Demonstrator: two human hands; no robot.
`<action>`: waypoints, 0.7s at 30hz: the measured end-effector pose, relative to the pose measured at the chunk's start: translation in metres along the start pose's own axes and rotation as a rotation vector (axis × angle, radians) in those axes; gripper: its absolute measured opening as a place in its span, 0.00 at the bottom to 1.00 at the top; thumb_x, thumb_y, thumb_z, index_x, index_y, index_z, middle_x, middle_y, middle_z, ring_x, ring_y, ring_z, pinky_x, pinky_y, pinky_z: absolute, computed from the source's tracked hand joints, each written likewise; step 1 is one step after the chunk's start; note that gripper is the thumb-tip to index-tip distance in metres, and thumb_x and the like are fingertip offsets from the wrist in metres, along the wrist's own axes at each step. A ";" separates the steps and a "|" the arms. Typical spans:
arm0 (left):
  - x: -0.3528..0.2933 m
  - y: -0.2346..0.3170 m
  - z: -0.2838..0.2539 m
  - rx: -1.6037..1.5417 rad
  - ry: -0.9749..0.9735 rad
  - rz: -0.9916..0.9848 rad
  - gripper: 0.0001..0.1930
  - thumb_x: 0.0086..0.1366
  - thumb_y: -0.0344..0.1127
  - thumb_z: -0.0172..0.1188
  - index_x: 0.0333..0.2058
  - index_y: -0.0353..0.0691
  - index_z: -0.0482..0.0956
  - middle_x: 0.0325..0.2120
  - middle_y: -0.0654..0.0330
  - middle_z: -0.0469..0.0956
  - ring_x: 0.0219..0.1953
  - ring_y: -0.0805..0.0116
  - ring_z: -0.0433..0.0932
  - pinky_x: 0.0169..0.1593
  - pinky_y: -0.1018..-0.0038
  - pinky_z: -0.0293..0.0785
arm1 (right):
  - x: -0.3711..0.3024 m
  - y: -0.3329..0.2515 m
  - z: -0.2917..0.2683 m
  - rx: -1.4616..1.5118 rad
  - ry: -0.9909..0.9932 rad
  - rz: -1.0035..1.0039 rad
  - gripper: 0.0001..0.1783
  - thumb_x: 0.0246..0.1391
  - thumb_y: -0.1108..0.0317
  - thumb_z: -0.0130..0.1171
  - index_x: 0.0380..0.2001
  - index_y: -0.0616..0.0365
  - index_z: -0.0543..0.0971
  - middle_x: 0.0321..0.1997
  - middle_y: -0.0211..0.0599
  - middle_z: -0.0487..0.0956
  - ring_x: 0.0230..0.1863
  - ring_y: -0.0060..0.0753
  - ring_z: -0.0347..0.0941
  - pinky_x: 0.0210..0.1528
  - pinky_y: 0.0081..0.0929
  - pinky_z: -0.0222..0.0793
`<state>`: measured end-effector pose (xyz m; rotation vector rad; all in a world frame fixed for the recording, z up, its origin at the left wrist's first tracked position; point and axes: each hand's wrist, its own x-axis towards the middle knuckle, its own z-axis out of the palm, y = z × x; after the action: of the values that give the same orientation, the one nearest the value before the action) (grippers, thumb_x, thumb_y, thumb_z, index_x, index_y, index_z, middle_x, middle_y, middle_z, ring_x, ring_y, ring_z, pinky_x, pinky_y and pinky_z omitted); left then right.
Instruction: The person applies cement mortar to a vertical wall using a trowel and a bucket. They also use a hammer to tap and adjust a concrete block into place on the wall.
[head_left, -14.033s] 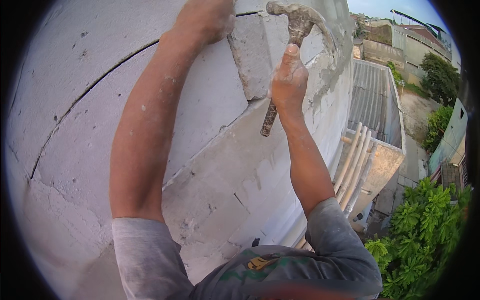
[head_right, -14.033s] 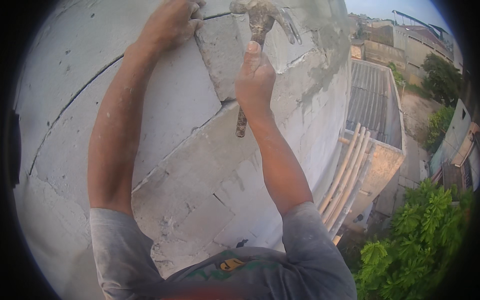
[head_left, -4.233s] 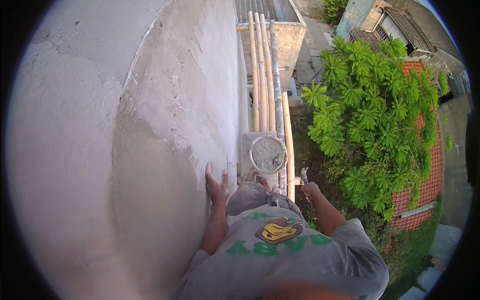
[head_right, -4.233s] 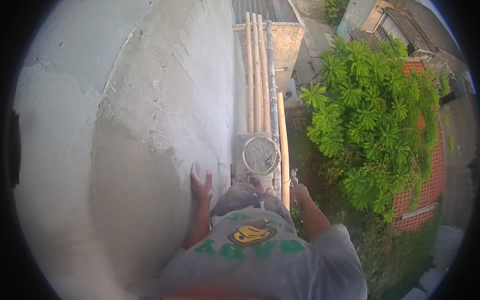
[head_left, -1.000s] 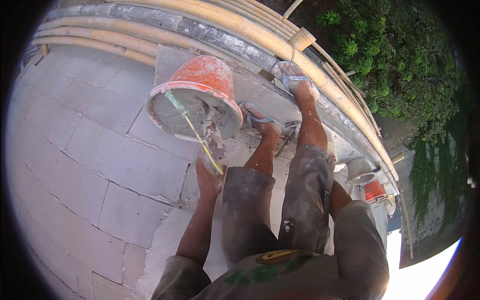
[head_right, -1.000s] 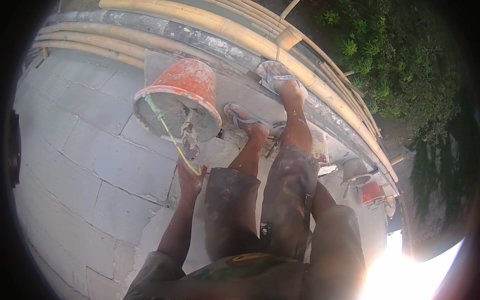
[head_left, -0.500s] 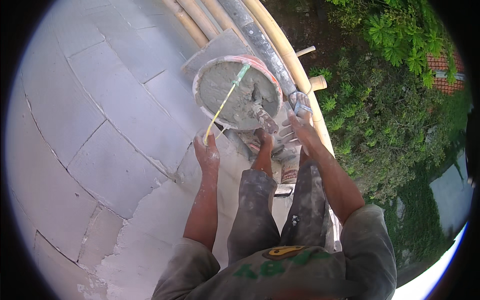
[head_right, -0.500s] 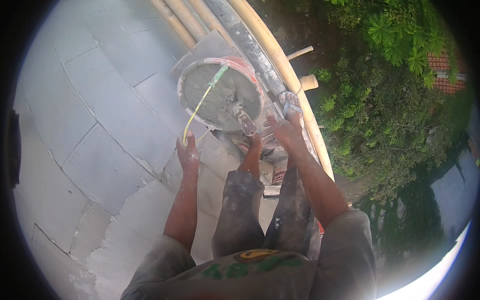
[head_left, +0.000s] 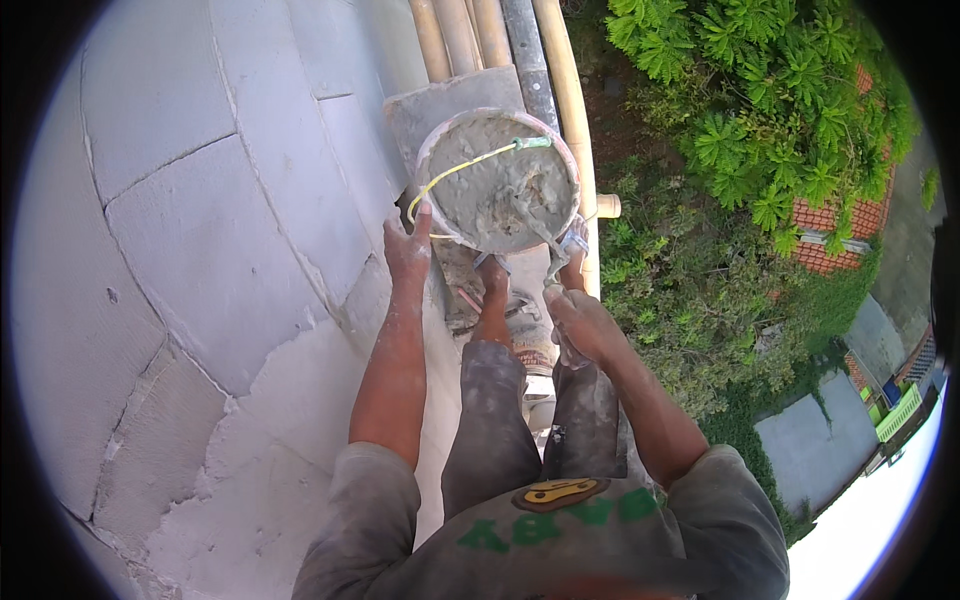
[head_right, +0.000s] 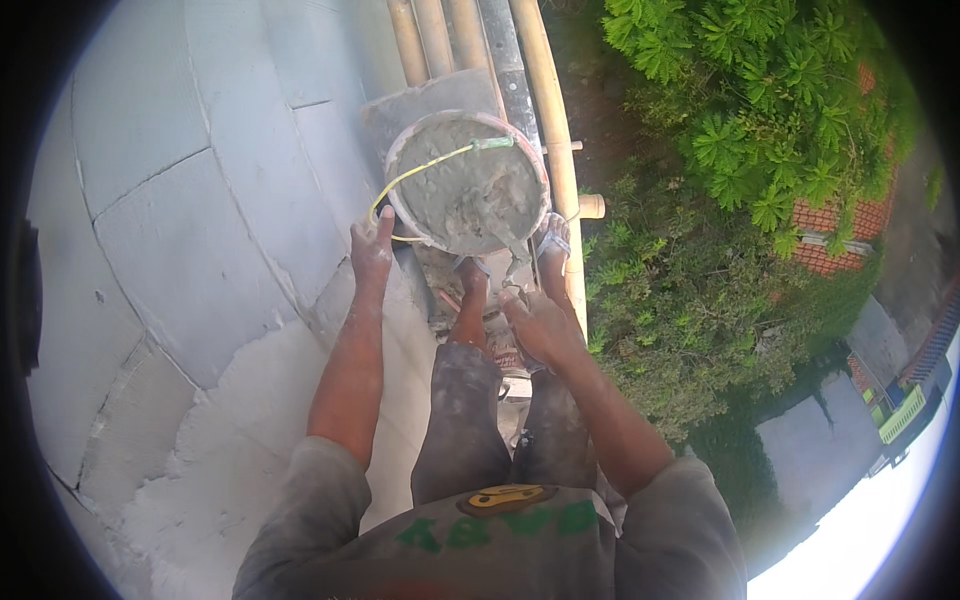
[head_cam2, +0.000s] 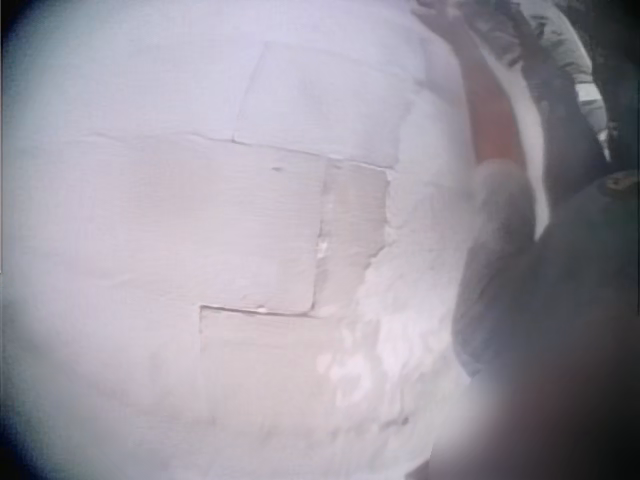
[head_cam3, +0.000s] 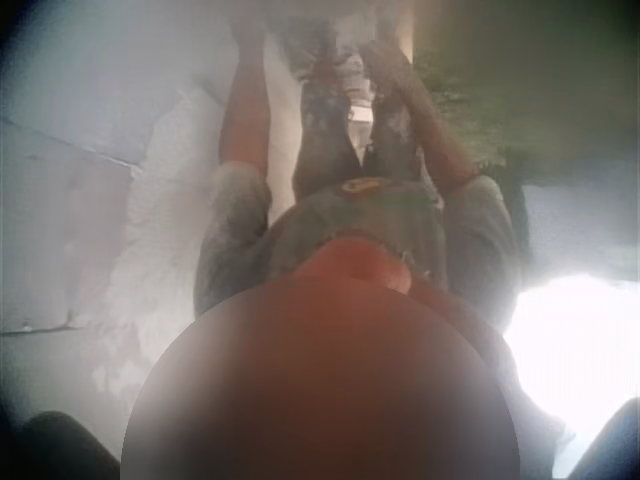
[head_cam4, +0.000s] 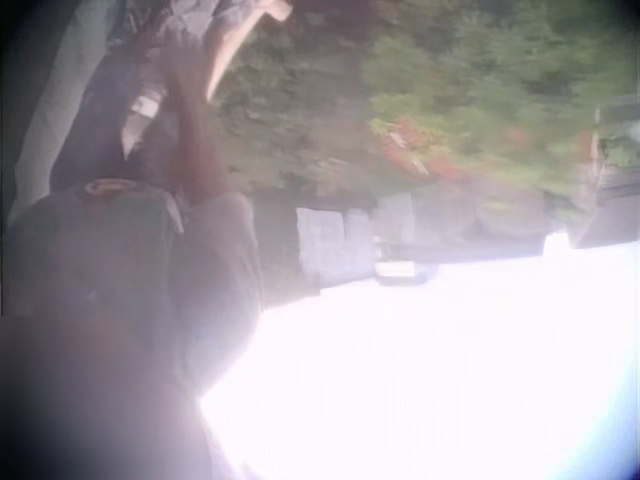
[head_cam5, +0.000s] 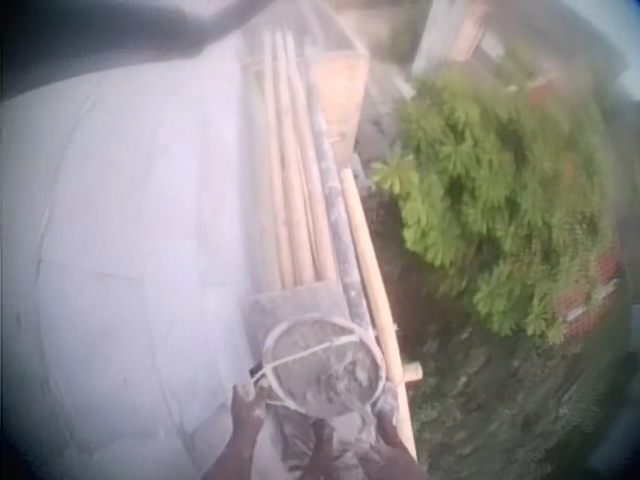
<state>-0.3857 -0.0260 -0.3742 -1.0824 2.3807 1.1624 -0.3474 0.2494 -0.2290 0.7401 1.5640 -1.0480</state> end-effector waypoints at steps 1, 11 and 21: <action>0.003 -0.003 0.000 -0.011 -0.008 -0.017 0.38 0.57 0.62 0.64 0.49 0.27 0.71 0.38 0.53 0.75 0.43 0.65 0.72 0.49 0.71 0.67 | -0.007 -0.001 -0.007 -0.257 0.089 -0.038 0.22 0.61 0.50 0.52 0.38 0.62 0.71 0.27 0.46 0.75 0.30 0.49 0.77 0.35 0.49 0.72; 0.034 -0.002 0.011 -0.385 -0.312 -0.121 0.41 0.59 0.61 0.62 0.57 0.29 0.66 0.54 0.49 0.71 0.57 0.57 0.69 0.61 0.67 0.62 | 0.077 -0.025 -0.094 -1.087 0.449 -0.452 0.21 0.51 0.66 0.56 0.49 0.56 0.68 0.46 0.53 0.72 0.38 0.57 0.77 0.38 0.48 0.75; 0.025 -0.011 0.025 -0.657 -0.561 -0.460 0.51 0.58 0.73 0.52 0.68 0.40 0.51 0.66 0.52 0.57 0.67 0.55 0.57 0.67 0.48 0.52 | 0.096 0.059 0.008 -0.668 0.181 -0.177 0.27 0.48 0.64 0.60 0.48 0.62 0.63 0.42 0.64 0.76 0.42 0.67 0.75 0.46 0.52 0.72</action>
<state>-0.3964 -0.0242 -0.4096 -1.1803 1.2633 1.8047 -0.3158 0.2609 -0.3373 0.2395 2.0081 -0.5207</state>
